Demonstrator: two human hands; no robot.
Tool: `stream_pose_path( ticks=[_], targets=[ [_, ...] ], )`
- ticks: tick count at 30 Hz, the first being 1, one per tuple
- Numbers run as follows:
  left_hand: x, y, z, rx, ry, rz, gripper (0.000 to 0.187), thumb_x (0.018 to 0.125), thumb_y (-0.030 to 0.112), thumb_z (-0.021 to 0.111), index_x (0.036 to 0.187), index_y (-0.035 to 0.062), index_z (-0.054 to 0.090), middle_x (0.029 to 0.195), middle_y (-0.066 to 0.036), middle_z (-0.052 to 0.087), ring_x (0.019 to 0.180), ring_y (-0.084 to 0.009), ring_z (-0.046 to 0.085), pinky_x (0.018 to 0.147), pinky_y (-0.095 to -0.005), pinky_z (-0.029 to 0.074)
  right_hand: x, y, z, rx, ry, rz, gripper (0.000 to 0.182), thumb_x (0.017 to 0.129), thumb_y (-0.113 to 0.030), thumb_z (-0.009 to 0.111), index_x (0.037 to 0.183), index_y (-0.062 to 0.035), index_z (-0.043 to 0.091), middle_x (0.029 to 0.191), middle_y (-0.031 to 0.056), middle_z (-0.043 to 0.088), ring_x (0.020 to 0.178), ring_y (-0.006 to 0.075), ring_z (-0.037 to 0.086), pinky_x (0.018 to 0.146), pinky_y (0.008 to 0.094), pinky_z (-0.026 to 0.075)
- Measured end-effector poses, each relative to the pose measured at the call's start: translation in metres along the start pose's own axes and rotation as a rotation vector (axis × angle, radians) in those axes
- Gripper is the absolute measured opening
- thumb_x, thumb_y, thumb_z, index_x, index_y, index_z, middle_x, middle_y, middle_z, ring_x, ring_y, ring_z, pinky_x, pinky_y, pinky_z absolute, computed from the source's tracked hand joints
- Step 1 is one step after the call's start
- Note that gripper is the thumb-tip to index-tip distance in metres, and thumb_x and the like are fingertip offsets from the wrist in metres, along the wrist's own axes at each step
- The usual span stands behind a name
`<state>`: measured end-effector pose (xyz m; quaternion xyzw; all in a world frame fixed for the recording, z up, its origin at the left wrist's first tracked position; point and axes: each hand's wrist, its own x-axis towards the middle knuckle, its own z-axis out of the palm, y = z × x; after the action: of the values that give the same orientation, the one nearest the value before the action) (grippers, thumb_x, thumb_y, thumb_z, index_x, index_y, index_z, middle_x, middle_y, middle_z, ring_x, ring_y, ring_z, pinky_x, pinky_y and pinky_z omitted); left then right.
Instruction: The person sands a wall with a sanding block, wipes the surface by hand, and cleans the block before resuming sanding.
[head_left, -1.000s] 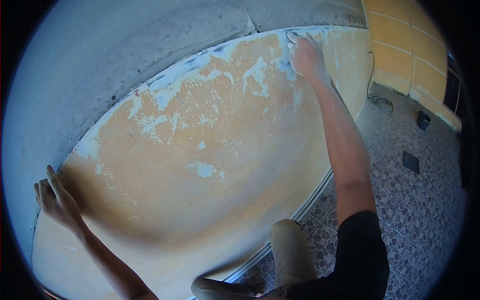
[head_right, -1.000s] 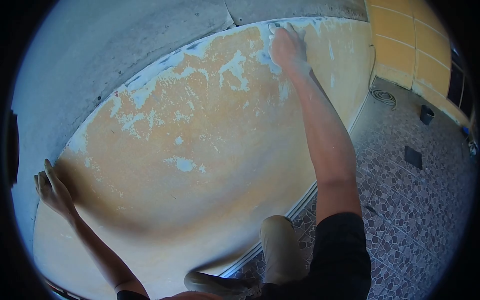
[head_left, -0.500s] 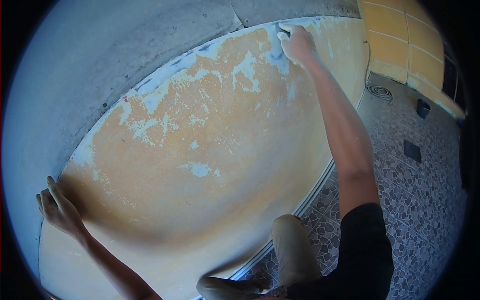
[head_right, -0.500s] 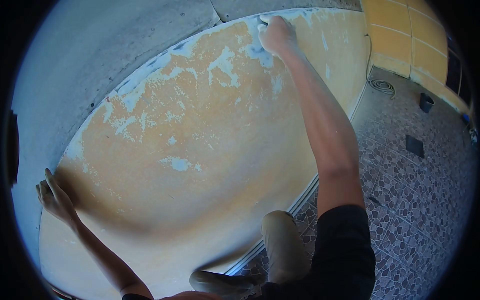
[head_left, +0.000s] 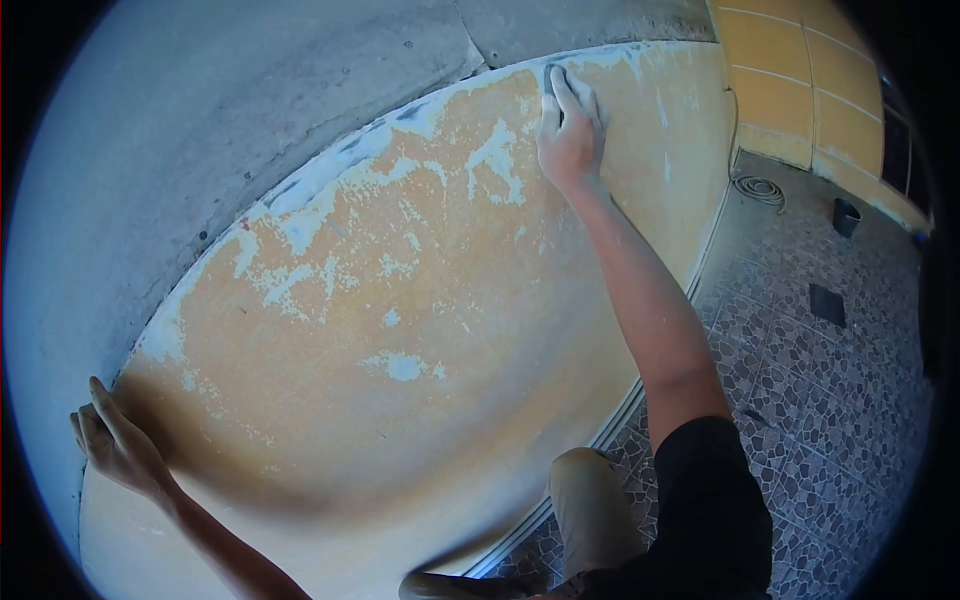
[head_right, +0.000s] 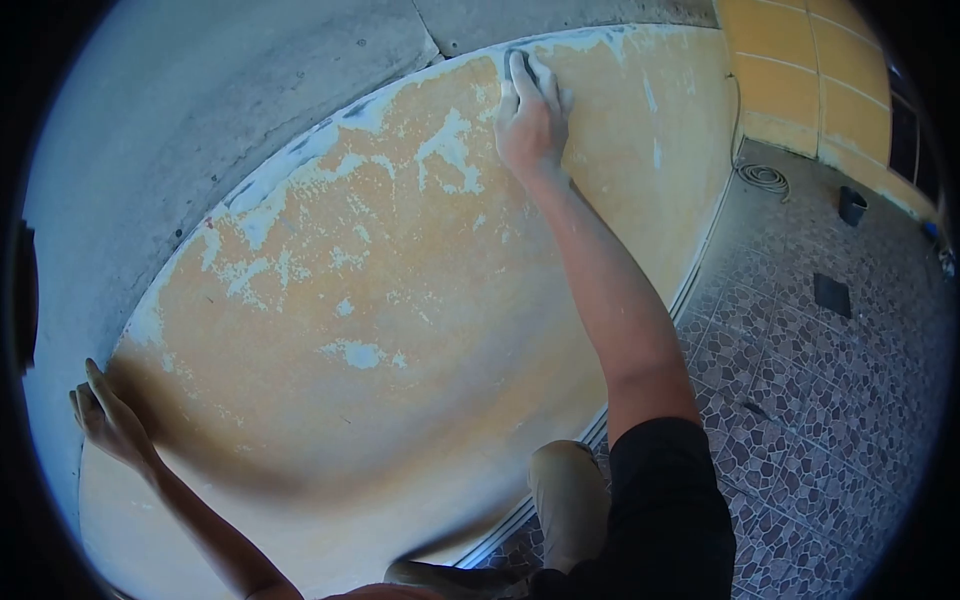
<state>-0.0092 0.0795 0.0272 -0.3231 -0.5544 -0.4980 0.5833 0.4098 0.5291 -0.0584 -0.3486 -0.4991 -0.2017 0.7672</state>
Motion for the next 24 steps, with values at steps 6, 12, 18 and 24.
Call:
stream_pose_path(
  ticks=[6, 12, 18, 24],
  targets=[
    [0.002, -0.015, -0.007, 0.037, -0.073, -0.065, 0.057, 0.108, 0.043, 0.066, 0.079, -0.0055, 0.062, 0.079, -0.011, 0.051, 0.083, -0.0281, 0.052, 0.083, -0.0467, 0.044, -0.004, -0.009, -0.004, 0.132, -0.011, 0.091, 0.04, 0.106, -0.023, 0.059, 0.139, -0.0046, 0.072, 0.14, 0.0147, 0.069, 0.131, 0.0334, 0.06, 0.113, 0.0477, 0.04],
    [0.003, -0.015, -0.003, 0.058, -0.011, 0.006, 0.057, 0.108, 0.044, 0.066, 0.08, -0.0058, 0.062, 0.079, -0.011, 0.05, 0.084, -0.0283, 0.053, 0.084, -0.047, 0.044, 0.022, 0.016, -0.002, 0.045, -0.061, 0.034, 0.041, 0.106, -0.024, 0.06, 0.142, -0.0074, 0.071, 0.138, 0.0167, 0.069, 0.13, 0.0348, 0.061, 0.116, 0.0451, 0.039],
    [0.003, -0.014, -0.007, 0.013, -0.095, -0.087, 0.057, 0.108, 0.044, 0.067, 0.079, -0.0059, 0.062, 0.08, -0.01, 0.05, 0.079, -0.0259, 0.052, 0.078, -0.0454, 0.043, -0.034, 0.008, -0.018, 0.027, -0.024, -0.012, 0.04, 0.105, -0.022, 0.061, 0.142, -0.0078, 0.071, 0.14, 0.013, 0.068, 0.13, 0.0319, 0.06, 0.111, 0.0463, 0.04],
    [0.004, -0.01, -0.005, 0.001, -0.055, -0.036, 0.059, 0.108, 0.043, 0.067, 0.075, -0.0054, 0.058, 0.078, -0.009, 0.047, 0.078, -0.0252, 0.051, 0.077, -0.0453, 0.042, 0.019, 0.016, -0.008, 0.085, -0.098, 0.02, 0.04, 0.106, -0.019, 0.061, 0.143, -0.0067, 0.07, 0.143, 0.0171, 0.067, 0.133, 0.0353, 0.06, 0.116, 0.0482, 0.039]
  ],
)
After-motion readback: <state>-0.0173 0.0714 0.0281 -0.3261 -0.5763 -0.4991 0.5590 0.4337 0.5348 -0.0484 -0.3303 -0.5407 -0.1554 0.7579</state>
